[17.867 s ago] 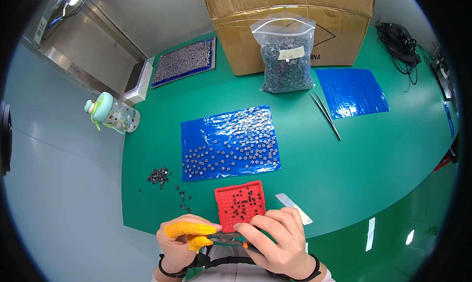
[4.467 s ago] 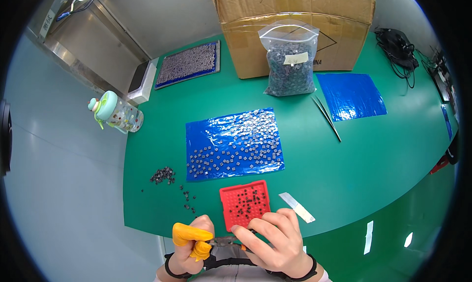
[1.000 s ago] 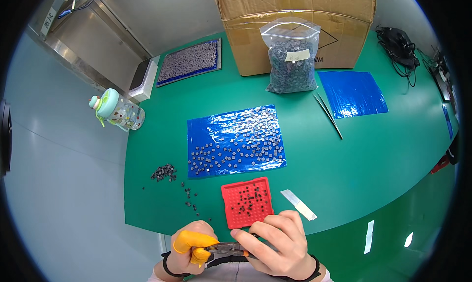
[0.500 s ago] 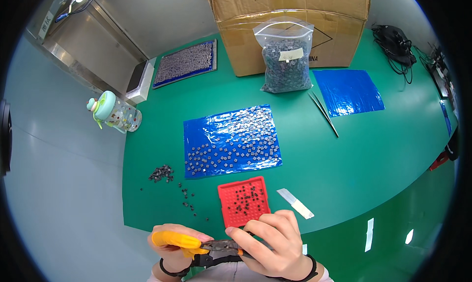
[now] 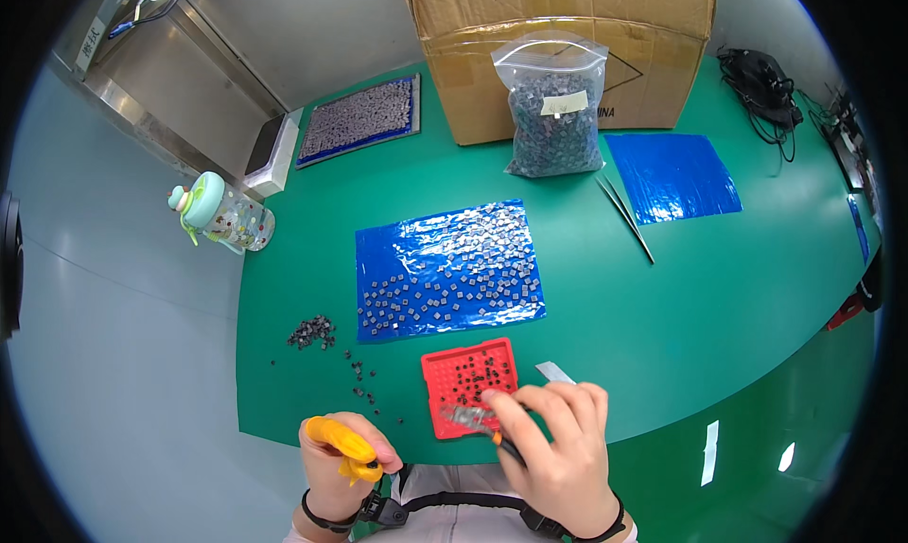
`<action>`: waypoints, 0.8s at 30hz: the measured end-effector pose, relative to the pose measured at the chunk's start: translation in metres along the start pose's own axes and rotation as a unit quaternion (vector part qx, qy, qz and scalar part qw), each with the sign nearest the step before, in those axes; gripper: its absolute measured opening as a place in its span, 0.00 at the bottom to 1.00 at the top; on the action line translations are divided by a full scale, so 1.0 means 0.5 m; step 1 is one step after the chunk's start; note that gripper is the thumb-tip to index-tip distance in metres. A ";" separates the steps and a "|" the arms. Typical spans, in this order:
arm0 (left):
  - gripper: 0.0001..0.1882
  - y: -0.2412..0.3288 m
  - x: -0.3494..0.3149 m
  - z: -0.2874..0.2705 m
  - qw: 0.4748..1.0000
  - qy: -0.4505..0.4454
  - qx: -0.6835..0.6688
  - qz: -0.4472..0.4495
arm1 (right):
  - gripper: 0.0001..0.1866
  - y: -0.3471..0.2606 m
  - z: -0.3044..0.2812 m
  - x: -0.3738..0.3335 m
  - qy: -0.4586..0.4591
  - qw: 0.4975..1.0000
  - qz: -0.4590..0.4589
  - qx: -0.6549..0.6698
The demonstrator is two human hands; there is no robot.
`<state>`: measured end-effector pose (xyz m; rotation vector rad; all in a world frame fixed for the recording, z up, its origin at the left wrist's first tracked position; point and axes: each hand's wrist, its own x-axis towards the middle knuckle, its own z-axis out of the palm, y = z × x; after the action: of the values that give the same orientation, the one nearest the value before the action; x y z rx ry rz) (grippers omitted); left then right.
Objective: The person uses pliers to pick up small, dark, square-shaped components from a green table and places them into a red plastic tray. The person repeatedly picks up individual pieces and arranges them within the tray's compartments.
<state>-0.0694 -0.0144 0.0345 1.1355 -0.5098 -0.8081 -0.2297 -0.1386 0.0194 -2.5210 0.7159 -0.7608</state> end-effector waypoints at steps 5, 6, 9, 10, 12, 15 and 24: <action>0.06 -0.013 0.001 -0.025 0.993 -0.076 -0.084 -0.044 | 0.26 0.013 0.011 -0.006 -0.047 0.996 0.032 -0.069; 0.07 -0.012 0.002 -0.023 0.992 -0.078 -0.088 -0.054 | 0.26 0.013 0.009 -0.006 -0.046 0.996 0.033 -0.069; 0.08 -0.015 0.002 -0.022 0.992 -0.085 -0.065 -0.069 | 0.27 0.013 0.001 -0.007 -0.042 0.997 0.032 -0.049; 0.08 -0.015 0.002 -0.022 0.992 -0.086 -0.061 -0.067 | 0.27 0.013 -0.003 -0.007 -0.042 0.998 0.029 -0.031; 0.09 -0.018 0.001 -0.024 0.993 -0.085 -0.054 -0.064 | 0.27 0.018 -0.004 -0.006 -0.032 0.999 0.032 -0.020; 0.10 -0.019 0.001 -0.022 0.991 -0.090 -0.076 -0.070 | 0.28 0.045 -0.005 -0.002 0.002 0.995 0.076 -0.070; 0.15 -0.023 -0.009 -0.026 0.996 -0.054 -0.015 -0.073 | 0.30 0.172 0.022 -0.030 0.046 0.954 0.214 -0.206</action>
<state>-0.0663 -0.0052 0.0196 1.1141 -0.5064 -1.0059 -0.2641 -0.1950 -0.0388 -2.5405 1.5294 -0.6227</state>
